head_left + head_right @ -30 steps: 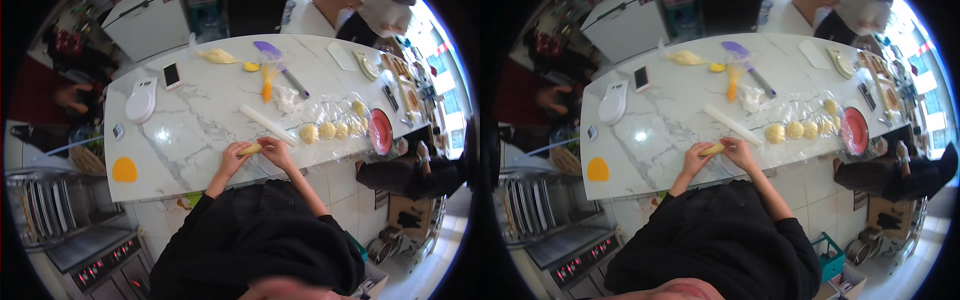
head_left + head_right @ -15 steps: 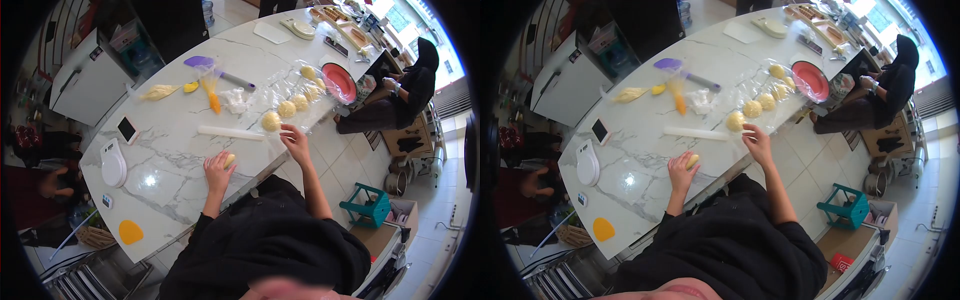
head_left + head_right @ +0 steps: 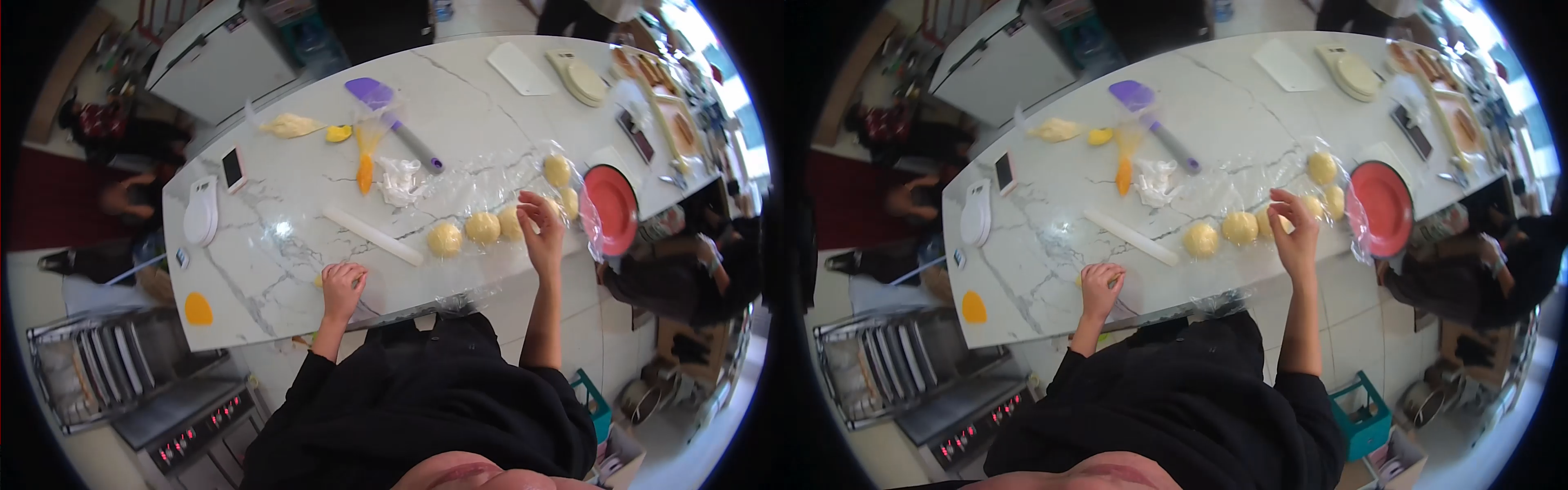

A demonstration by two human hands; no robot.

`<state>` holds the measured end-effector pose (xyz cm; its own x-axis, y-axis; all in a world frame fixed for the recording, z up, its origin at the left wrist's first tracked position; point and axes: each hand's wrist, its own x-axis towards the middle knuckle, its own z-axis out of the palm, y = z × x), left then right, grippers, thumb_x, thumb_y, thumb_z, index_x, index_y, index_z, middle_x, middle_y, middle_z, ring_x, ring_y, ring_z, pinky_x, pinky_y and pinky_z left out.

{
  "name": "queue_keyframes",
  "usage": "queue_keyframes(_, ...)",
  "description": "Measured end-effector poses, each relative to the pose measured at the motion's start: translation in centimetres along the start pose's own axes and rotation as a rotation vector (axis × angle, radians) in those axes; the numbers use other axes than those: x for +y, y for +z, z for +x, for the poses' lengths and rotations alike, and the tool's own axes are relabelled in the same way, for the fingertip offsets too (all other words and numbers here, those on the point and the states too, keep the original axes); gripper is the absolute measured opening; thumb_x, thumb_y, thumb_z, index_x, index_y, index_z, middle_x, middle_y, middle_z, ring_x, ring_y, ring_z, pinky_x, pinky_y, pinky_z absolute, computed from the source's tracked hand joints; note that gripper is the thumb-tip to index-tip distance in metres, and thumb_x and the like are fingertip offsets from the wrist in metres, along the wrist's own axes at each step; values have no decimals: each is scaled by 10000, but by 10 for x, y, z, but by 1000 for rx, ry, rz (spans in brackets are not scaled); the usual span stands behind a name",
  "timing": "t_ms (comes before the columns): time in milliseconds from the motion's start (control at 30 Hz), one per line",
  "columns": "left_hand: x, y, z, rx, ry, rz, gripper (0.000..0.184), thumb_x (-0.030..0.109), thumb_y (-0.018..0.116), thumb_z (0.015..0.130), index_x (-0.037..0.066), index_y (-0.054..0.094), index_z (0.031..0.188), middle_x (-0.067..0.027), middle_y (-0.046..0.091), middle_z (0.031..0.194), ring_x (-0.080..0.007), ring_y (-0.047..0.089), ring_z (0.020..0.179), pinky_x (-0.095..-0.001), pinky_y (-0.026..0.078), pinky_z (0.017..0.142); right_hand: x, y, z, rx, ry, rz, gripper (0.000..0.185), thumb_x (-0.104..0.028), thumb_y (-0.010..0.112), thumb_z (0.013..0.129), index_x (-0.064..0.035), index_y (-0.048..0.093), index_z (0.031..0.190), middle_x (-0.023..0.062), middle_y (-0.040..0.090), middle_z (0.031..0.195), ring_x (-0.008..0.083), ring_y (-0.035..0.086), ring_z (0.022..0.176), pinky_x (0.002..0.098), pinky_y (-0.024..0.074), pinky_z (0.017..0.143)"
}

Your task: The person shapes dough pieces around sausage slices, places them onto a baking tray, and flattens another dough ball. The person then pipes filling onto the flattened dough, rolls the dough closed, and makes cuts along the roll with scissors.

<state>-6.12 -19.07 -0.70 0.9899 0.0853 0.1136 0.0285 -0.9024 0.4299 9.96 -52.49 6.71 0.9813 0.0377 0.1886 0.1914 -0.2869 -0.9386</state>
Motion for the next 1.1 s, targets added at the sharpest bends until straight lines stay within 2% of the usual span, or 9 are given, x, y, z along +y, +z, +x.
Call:
queue_keyframes(267,16,7,-10,99,-135,146,96,143,652,741,140,658,837,18,631,933,-161,552,995,-437,223,1008,14,40,7,-313,38,173,282,42,594,751,-21,600,1025,93,625,993,164,625,820,269,488,745)
queue_keyframes(500,24,11,-4,55,-200,215,140,81,621,686,172,644,790,26,617,949,-183,527,1050,-524,125,1037,3,-4,18,-366,-83,88,255,-5,610,761,-42,606,1013,107,625,935,197,624,782,292,481,711)
queue_keyframes(667,43,0,6,-73,-309,237,155,79,616,643,177,611,761,35,579,956,-167,520,1049,-572,74,1030,13,-74,37,-79,-37,65,283,-10,636,745,-21,604,1026,83,634,945,161,612,827,284,477,742)
queue_keyframes(767,44,-4,6,-129,-322,245,144,88,624,643,179,600,753,43,574,940,-165,519,1043,-578,64,1029,41,-149,68,211,-37,-55,284,5,608,752,-16,599,1035,78,635,947,128,596,857,260,477,746)
queue_keyframes(800,40,-4,5,-169,-340,254,168,92,626,644,182,603,784,40,568,967,-169,511,1057,-581,63,1029,54,-179,84,306,101,65,267,-32,613,775,-9,598,1041,81,635,926,122,584,867,256,478,736)
queue_keyframes(833,34,-4,2,-210,-359,263,193,97,628,645,186,606,815,36,561,994,-172,503,1071,-583,62,1029,91,-209,106,464,82,176,297,-69,625,791,4,581,1075,97,630,955,130,585,880,254,476,740)
queue_keyframes(867,32,-2,2,-248,-379,273,219,101,631,646,189,609,846,33,555,1020,-176,494,1086,-585,61,1029,148,-256,132,492,15,-65,371,-129,652,786,11,555,1115,123,611,1037,163,578,944,280,467,788)
queue_keyframes(1000,69,-10,13,-109,-368,266,353,103,622,676,195,582,1015,-10,477,1173,-206,443,1152,-580,80,1035,283,-366,200,639,296,-572,564,-340,645,770,-15,485,1202,185,560,1140,317,515,1074,396,397,916)
queue_keyframes(1100,70,-10,17,-60,-390,324,384,102,615,699,174,563,1073,-40,435,1228,-228,413,1179,-558,104,1046,318,-398,219,650,380,-840,614,-377,619,771,-13,438,1232,229,545,1138,336,472,1123,410,376,938)
